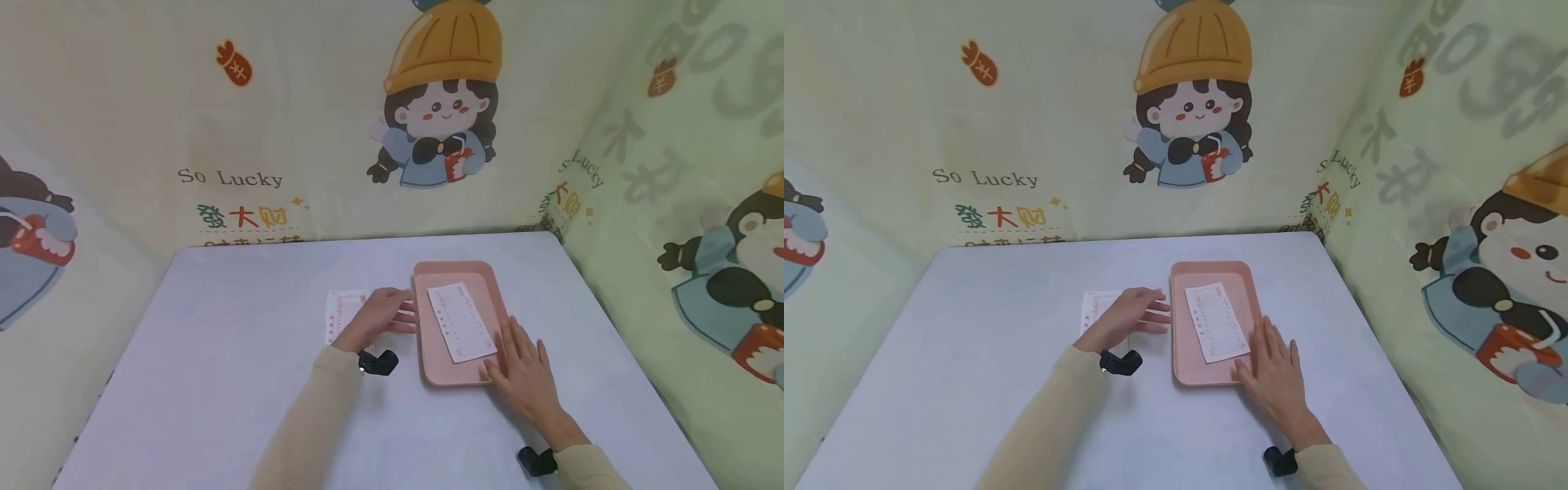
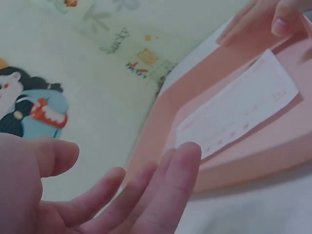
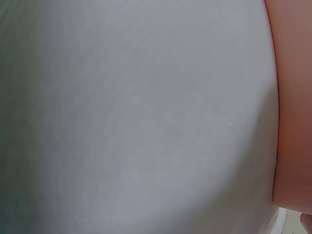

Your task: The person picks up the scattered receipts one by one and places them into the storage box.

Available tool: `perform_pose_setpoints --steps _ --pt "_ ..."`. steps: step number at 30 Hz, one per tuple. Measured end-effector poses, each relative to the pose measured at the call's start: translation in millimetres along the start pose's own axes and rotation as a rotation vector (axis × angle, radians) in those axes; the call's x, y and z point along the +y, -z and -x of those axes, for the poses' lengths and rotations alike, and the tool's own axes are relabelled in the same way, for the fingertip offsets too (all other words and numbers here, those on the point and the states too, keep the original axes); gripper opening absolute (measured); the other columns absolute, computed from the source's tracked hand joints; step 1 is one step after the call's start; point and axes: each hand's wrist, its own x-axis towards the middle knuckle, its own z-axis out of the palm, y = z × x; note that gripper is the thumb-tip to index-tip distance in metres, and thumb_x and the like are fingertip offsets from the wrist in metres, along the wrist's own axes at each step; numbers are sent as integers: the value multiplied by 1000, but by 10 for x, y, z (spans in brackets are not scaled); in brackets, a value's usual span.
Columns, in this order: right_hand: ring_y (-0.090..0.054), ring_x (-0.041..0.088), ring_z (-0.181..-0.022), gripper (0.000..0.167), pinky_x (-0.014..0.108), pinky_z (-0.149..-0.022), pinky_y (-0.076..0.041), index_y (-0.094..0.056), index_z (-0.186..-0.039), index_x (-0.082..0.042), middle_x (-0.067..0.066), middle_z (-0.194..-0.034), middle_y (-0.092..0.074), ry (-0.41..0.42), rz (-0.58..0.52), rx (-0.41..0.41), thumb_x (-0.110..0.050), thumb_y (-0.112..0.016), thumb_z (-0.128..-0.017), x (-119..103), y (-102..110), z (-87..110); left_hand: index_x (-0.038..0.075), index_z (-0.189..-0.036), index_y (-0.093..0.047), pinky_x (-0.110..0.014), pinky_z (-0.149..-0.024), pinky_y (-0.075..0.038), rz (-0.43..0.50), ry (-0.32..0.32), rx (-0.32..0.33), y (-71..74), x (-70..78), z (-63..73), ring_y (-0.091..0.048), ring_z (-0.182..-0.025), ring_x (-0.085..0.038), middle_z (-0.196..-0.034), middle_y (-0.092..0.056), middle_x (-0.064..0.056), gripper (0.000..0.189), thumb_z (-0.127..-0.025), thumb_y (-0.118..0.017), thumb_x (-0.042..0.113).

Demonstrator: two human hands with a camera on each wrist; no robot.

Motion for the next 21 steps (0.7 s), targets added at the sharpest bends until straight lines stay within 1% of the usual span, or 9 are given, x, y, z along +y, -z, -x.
perform_pose_setpoints --steps 4,8,10,13,16,19,21 --pt "-31 42 -143 84 71 -111 -22 -29 -154 -2 20 -161 -27 1 -4 3 -41 -63 -87 -4 19 7 5 -135 -51 -34 -81 -61 22 -40 62 214 -65 104 -70 -106 -33 -129 -63 -21 43 -103 -50 34" --pt "-31 42 -143 84 71 -111 -22 -29 -154 -2 20 -161 -27 -1 -4 -2 -40 -63 -88 -5 31 12 3 -135 -51 -36 -81 -61 17 -68 137 407 -170 201 -69 -108 -35 -128 -62 -23 43 -102 -52 32" --pt "-30 42 -143 84 70 -111 -21 -28 -154 -2 20 -161 -26 -3 -4 -6 -41 -62 -88 -4 31 9 3 -134 -51 -37 -81 -61 -10 -73 184 488 -220 255 -70 -105 -33 -126 -63 -22 43 -102 -53 32" --pt "-30 42 -144 84 70 -112 -21 -27 -155 -3 20 -162 -25 -4 -1 -14 -42 -62 -89 -2 22 5 7 -131 -53 -39 -82 -61 -62 -59 257 599 -298 319 -71 -101 -29 -122 -65 -18 40 -102 -53 34" --pt "-30 42 -144 85 70 -112 -21 -27 -155 -3 20 -162 -25 -4 -1 -16 -42 -62 -89 -4 13 4 7 -131 -53 -39 -82 -61 -115 -62 313 692 -372 377 -71 -101 -29 -122 -65 -18 39 -103 -51 34" --pt "-30 42 -143 85 71 -112 -21 -27 -155 -3 20 -161 -25 0 -2 -16 -41 -63 -88 -10 9 11 7 -131 -53 -35 -80 -61 -155 -50 372 781 -436 438 -70 -100 -29 -122 -65 -17 40 -103 -50 35" --pt "-30 42 -143 85 71 -112 -21 -27 -155 -3 20 -161 -25 3 -5 -14 -41 -63 -88 -19 14 7 7 -132 -53 -30 -77 -61 -176 -44 414 855 -504 464 -69 -97 -27 -120 -65 -17 42 -103 -50 36"
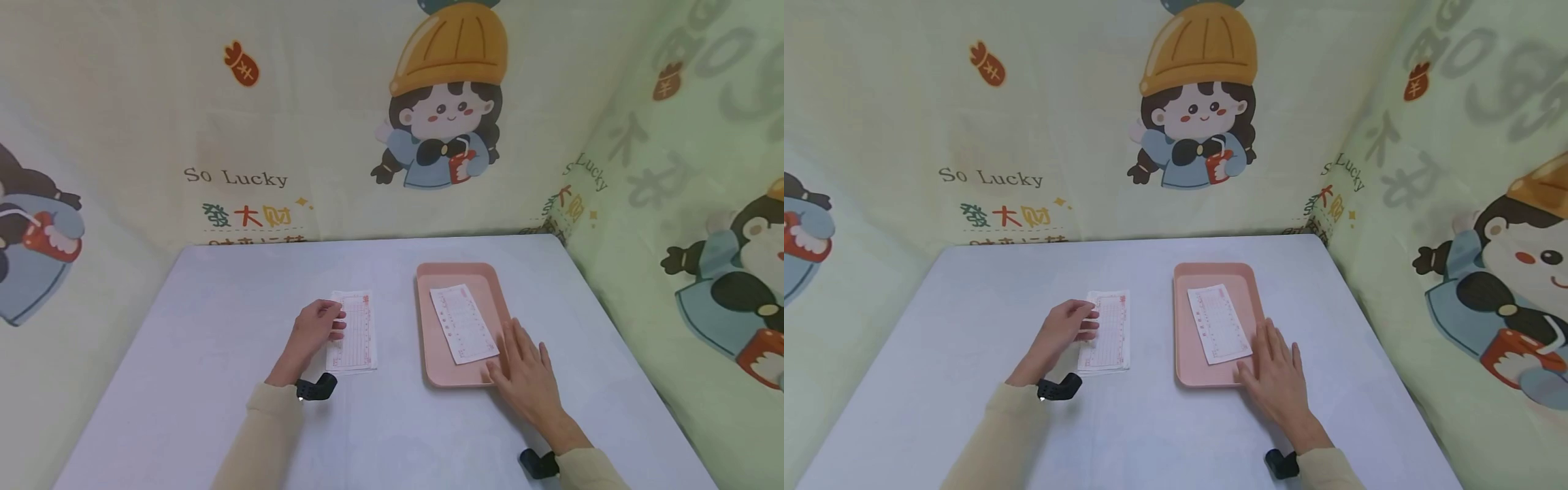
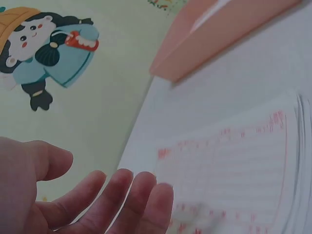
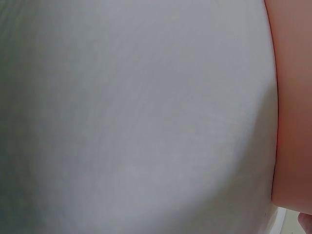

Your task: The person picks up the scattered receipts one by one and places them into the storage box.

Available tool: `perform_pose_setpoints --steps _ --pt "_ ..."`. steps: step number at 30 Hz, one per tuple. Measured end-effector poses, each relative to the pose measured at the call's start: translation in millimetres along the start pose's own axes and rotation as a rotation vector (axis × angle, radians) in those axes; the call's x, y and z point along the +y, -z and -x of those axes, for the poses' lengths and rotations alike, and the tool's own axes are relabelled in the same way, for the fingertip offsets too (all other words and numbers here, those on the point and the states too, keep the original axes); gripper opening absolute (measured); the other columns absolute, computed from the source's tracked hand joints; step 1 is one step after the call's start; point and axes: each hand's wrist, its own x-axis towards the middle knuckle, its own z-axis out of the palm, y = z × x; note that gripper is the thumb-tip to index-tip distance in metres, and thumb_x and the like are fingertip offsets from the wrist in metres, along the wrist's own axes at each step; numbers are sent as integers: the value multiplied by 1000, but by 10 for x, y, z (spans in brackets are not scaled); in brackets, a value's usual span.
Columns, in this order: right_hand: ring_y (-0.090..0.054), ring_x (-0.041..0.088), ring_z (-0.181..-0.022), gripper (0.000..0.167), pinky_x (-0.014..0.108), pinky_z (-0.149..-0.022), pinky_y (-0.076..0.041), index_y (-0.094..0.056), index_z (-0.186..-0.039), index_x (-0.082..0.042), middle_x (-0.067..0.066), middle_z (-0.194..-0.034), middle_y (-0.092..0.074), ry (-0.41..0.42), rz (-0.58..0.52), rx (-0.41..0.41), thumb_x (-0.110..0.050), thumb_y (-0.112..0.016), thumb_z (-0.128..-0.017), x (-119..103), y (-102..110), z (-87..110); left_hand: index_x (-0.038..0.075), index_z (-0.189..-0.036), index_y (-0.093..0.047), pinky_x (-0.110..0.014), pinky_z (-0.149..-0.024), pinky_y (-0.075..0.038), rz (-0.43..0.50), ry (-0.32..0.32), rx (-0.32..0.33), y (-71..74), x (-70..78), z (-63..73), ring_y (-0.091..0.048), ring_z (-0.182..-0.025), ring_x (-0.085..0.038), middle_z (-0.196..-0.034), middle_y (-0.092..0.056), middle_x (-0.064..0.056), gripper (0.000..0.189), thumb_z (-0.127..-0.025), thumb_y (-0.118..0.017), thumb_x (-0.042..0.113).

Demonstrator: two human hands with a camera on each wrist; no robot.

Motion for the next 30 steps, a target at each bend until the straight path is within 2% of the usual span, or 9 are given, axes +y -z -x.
perform_pose_setpoints --steps 3,8,10,12,14,17,20,25,30 --pt "-31 42 -143 85 71 -111 -22 -28 -155 -2 21 -161 -26 2 0 3 -41 -64 -88 -5 12 1 8 -131 -53 -21 -71 -59 -8 22 47 95 -195 -79 -68 -94 -23 -118 -66 -15 46 -101 -53 42" --pt "-31 43 -143 84 71 -112 -21 -27 -155 -2 21 -161 -25 -2 0 -3 -40 -64 -89 -13 27 -2 13 -131 -54 -20 -70 -59 -42 44 92 210 -702 -455 -67 -96 -21 -117 -64 -9 50 -98 -53 51" --pt "-30 42 -143 85 70 -112 -21 -27 -155 -2 21 -162 -25 -5 0 -8 -41 -63 -89 -15 25 -2 13 -132 -53 -24 -73 -60 -61 58 99 234 -799 -527 -67 -98 -21 -120 -63 -9 52 -98 -52 53" --pt "-30 42 -143 85 70 -112 -21 -27 -155 -2 21 -162 -25 -7 -2 -10 -41 -63 -89 -16 21 -3 12 -133 -53 -23 -73 -59 -82 84 109 247 -738 -466 -66 -98 -21 -121 -62 -11 52 -99 -52 51" --pt "-30 42 -144 85 70 -112 -21 -26 -155 -2 20 -162 -24 -7 -1 -13 -42 -62 -90 -17 16 -3 10 -133 -53 -22 -70 -57 -108 114 114 255 -622 -354 -65 -89 -17 -118 -62 -12 52 -99 -52 50" --pt "-30 42 -144 84 70 -112 -21 -26 -155 -3 20 -162 -24 -6 -1 -13 -43 -61 -90 -17 15 -4 5 -133 -52 -24 -75 -51 -152 155 99 257 -385 -143 -62 -81 -17 -110 -63 -15 49 -101 -51 42" --pt "-30 42 -144 84 70 -112 -22 -27 -155 -2 20 -162 -24 -8 5 -11 -43 -61 -90 -16 11 0 2 -134 -51 -26 -77 -49 -181 181 84 239 -263 -34 -61 -78 -16 -106 -63 -15 48 -101 -51 36" --pt "-31 41 -144 84 70 -112 -22 -27 -155 -2 20 -162 -25 -11 9 -9 -43 -62 -90 -13 6 2 -1 -132 -51 -23 -71 -48 -222 187 76 222 -239 -39 -61 -78 -17 -104 -63 -15 45 -100 -52 31" --pt "-30 41 -144 84 70 -112 -22 -27 -155 -2 20 -162 -24 -15 12 -14 -42 -62 -90 -13 20 6 -1 -128 -54 -27 -74 -47 -241 207 60 210 -221 -65 -61 -74 -18 -97 -63 -14 41 -99 -53 28"
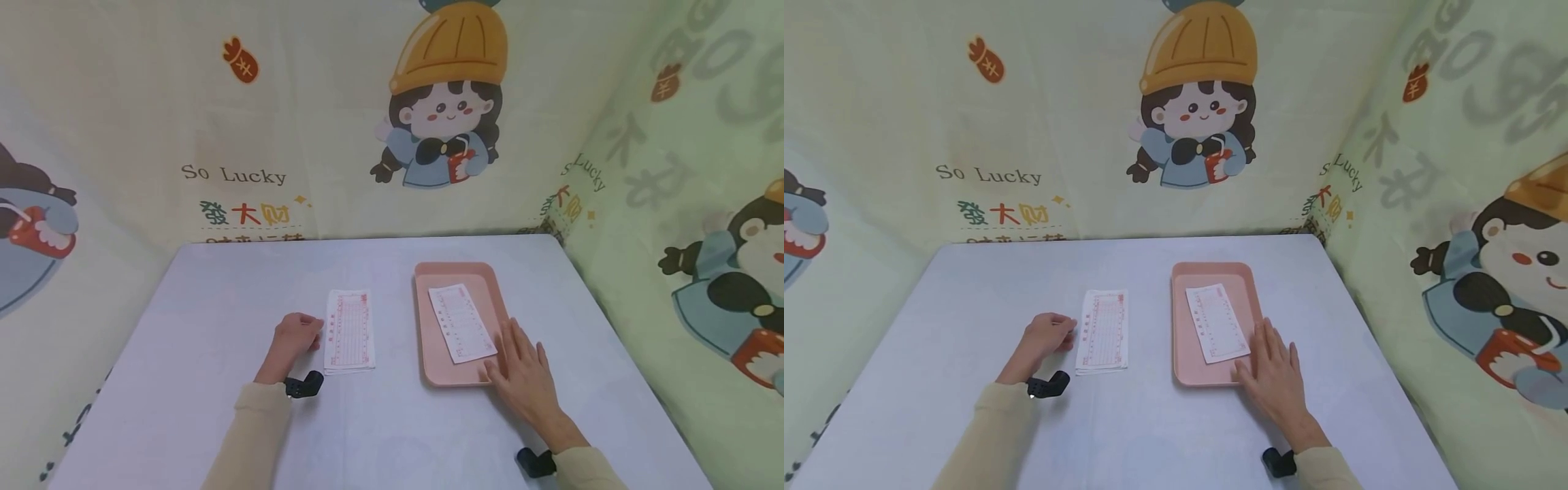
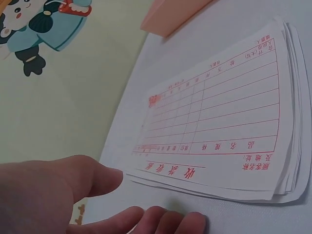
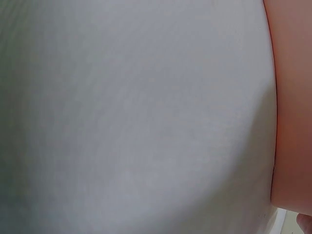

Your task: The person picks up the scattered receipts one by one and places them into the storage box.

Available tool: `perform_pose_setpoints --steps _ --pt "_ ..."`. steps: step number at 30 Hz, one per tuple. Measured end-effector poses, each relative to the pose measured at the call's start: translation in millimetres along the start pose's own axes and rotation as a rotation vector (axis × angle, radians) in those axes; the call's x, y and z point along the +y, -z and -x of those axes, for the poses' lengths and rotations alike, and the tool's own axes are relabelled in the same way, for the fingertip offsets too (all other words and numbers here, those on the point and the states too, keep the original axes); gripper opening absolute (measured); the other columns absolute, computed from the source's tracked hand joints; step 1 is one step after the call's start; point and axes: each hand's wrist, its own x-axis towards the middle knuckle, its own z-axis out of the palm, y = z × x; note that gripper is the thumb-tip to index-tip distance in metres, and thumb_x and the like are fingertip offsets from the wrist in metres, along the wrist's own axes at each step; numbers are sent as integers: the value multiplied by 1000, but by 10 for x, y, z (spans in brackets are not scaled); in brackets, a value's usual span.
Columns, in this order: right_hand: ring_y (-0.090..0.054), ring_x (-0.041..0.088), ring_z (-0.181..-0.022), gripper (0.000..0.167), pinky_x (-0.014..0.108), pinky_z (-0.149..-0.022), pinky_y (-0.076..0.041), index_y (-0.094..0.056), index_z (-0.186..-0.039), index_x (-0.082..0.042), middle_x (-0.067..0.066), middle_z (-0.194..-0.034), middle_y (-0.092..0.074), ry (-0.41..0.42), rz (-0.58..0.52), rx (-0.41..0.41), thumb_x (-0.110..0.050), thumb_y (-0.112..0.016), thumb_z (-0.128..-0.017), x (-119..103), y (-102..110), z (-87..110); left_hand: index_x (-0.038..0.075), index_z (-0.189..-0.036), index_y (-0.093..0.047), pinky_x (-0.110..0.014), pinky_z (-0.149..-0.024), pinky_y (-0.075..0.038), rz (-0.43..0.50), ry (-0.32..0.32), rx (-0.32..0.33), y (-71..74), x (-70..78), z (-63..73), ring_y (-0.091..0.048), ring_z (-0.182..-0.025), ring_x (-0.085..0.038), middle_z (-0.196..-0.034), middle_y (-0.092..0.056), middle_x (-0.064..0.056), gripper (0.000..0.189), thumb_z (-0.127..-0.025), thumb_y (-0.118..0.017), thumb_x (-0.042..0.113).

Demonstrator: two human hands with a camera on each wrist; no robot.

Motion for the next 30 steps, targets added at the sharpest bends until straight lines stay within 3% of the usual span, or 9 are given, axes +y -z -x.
perform_pose_setpoints --steps 9,16,23,30 --pt "-30 41 -143 84 70 -112 -21 -27 -155 -1 21 -161 -25 -5 -12 0 -41 -62 -90 -4 3 1 -1 -120 -59 -26 -70 -46 -63 0 -24 -63 72 -15 -60 -79 -21 -94 -65 -14 37 -97 -61 28" --pt "-30 41 -144 85 70 -112 -21 -26 -155 -2 20 -161 -25 -4 -11 1 -42 -62 -90 -8 -7 -10 -1 -115 -60 -26 -66 -45 -47 -22 43 -133 85 19 -59 -79 -24 -98 -64 -17 36 -94 -67 28" --pt "-31 42 -143 85 71 -112 -22 -26 -155 -2 21 -161 -25 -4 -14 1 -42 -62 -90 -12 -13 -24 2 -110 -62 -32 -71 -47 -105 -46 138 -221 82 31 -61 -84 -27 -100 -66 -16 30 -92 -69 25" --pt "-31 42 -143 85 71 -111 -22 -26 -155 -1 21 -161 -25 -3 -15 7 -41 -63 -89 -5 -16 -11 1 -107 -65 -36 -74 -49 -113 -69 126 -201 60 -3 -61 -85 -28 -99 -67 -16 24 -93 -66 20"
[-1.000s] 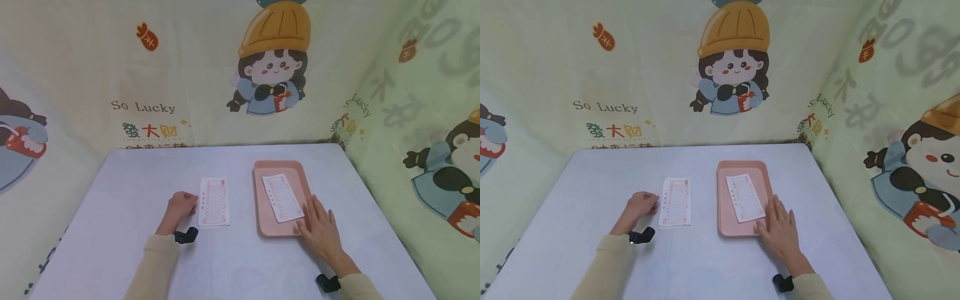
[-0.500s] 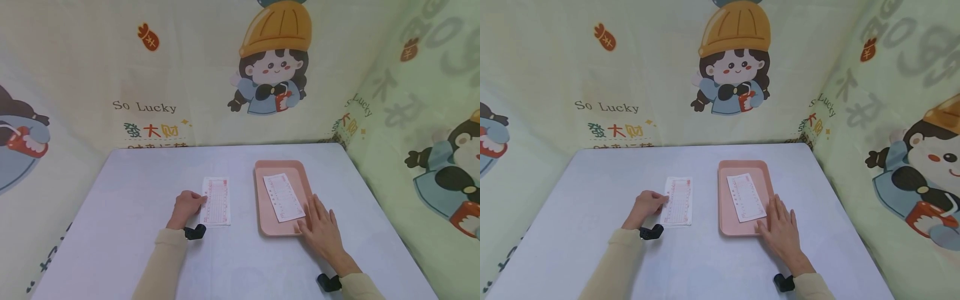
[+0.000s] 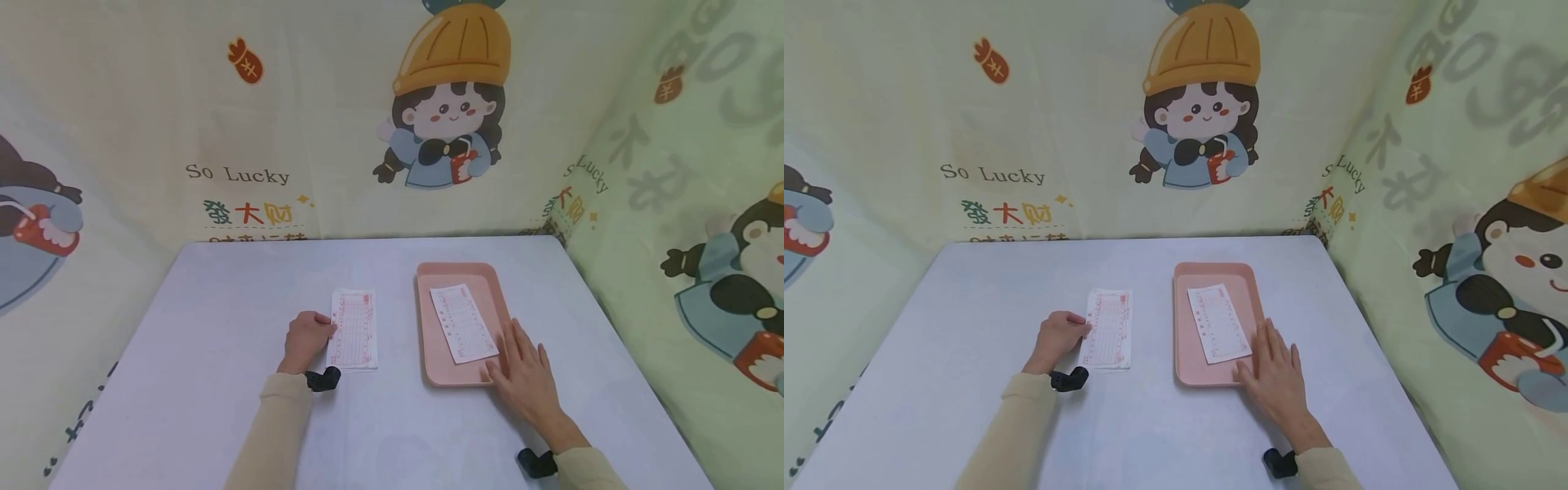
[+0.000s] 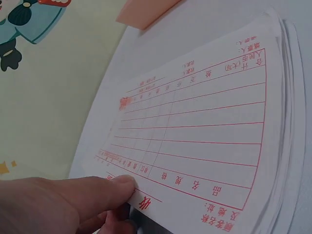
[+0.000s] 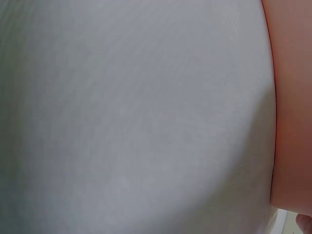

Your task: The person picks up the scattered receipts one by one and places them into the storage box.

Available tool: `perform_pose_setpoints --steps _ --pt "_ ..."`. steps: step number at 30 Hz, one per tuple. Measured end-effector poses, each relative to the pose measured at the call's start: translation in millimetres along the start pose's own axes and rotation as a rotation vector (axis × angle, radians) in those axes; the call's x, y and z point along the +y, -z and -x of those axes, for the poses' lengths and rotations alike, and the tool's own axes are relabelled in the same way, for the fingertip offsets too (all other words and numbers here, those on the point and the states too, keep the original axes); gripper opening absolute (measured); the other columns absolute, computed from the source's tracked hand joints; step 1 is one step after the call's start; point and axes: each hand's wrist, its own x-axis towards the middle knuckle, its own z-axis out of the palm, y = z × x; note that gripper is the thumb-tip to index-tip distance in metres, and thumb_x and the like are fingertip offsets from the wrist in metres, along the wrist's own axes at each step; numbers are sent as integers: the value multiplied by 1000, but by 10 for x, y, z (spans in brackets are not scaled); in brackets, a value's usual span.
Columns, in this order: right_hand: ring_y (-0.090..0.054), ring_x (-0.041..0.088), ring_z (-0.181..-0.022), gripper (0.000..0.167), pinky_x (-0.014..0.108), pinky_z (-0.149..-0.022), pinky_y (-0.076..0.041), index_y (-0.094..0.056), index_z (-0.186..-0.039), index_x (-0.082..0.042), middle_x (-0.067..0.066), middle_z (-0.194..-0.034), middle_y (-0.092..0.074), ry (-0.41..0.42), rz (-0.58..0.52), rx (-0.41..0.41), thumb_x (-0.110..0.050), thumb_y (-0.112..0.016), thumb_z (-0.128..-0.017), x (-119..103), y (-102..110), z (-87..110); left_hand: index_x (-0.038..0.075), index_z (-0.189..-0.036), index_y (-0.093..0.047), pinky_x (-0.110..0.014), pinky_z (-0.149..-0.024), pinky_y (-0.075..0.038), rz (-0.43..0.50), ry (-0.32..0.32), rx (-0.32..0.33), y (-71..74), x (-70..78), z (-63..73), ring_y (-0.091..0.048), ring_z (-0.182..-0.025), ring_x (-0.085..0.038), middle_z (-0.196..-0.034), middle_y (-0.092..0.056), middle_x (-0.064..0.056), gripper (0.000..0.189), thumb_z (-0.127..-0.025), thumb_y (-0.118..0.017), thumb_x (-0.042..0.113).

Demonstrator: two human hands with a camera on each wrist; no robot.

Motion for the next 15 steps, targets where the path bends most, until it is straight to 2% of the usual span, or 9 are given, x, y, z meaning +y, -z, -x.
perform_pose_setpoints --steps 4,9,15 --pt "-32 42 -143 86 71 -111 -22 -25 -155 -1 21 -161 -25 3 0 4 -41 -63 -89 4 -10 3 0 -112 -64 -31 -70 -49 24 10 -36 37 -27 -28 -60 -83 -26 -102 -65 -17 26 -95 -62 20" --pt "-32 42 -143 86 71 -111 -22 -25 -155 -2 21 -161 -25 6 0 5 -41 -63 -89 7 -14 6 2 -116 -62 -22 -60 -46 80 36 -84 81 -57 -71 -60 -73 -19 -101 -65 -16 27 -97 -60 20" --pt "-33 43 -142 86 71 -110 -23 -25 -155 -2 21 -161 -26 9 -11 11 -40 -63 -89 8 -13 1 4 -120 -60 -20 -60 -49 123 36 -101 122 -94 -93 -61 -71 -18 -104 -65 -16 29 -97 -60 21"
